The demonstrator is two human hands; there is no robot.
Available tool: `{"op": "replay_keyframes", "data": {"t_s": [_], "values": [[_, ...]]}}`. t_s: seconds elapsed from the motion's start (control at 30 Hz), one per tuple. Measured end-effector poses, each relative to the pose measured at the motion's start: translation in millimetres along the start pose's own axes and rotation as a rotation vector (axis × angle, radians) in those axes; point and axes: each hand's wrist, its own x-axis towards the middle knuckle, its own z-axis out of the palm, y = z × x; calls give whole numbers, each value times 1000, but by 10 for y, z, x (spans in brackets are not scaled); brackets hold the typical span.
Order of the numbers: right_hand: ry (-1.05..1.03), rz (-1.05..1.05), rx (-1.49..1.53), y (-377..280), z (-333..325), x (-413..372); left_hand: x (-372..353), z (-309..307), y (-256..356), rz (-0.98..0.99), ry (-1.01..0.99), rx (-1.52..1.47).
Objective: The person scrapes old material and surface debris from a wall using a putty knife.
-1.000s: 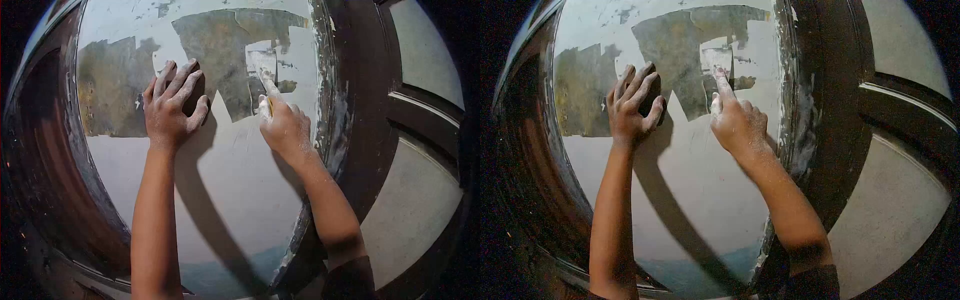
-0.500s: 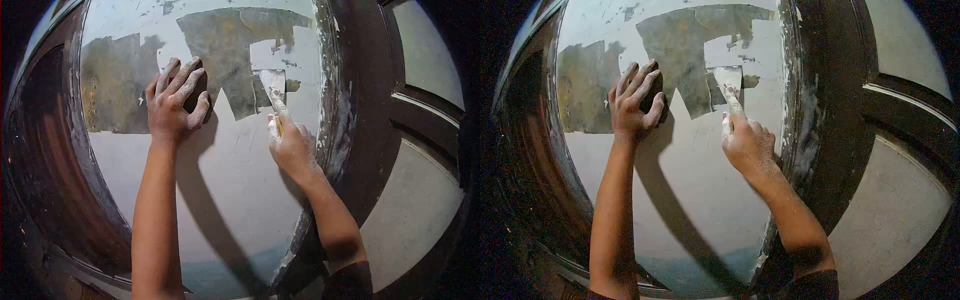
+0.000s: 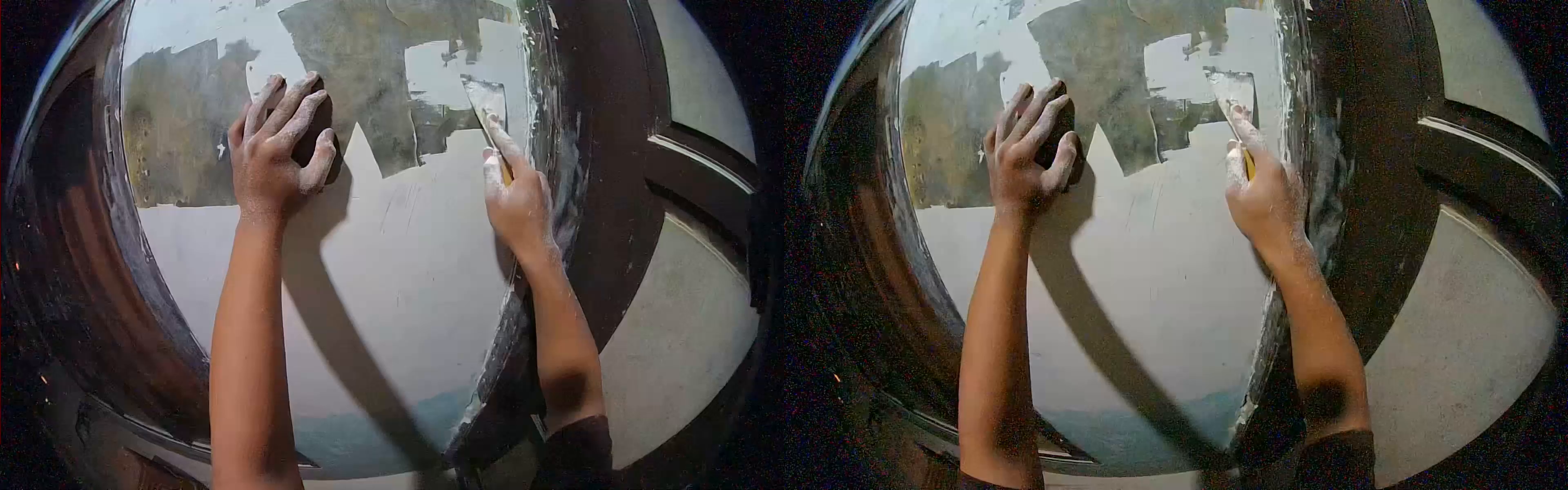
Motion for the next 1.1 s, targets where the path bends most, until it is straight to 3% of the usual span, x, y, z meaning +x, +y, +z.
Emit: {"op": "replay_keyframes", "data": {"t_s": [0.03, 0.07, 0.3, 0.33, 0.43, 0.57, 0.63, 0.73, 0.77, 1.1], "values": [[136, -139, 57, 22, 64, 102, 8, -6, 13, -2, -5, -1], [44, -6, 16, -11, 33, 84, 7, 3, 12, -2, -5, -5], [-82, 73, 2, -194, 18, -237, -7, 34, -10, -24, 23, -29], [61, -105, 54, -125, 93, -139, -14, 15, 9, -32, 6, -10], [-33, 155, 135, -217, -5, 184, -6, 39, -34, -27, 13, -11], [74, -107, 12, -10, 208, -67, -9, 4, 25, -40, 1, -5], [-81, 59, 8, -157, 112, -170, -17, 11, 14, -35, 8, -17], [21, -3, -18, -158, 124, 207, -17, 21, 4, -37, 8, -30], [4, 87, 5, -164, 78, 377, -14, 6, 7, -43, -2, -33], [71, -18, 36, -207, 76, 590, 1, 8, 4, -30, 4, -64]]}}
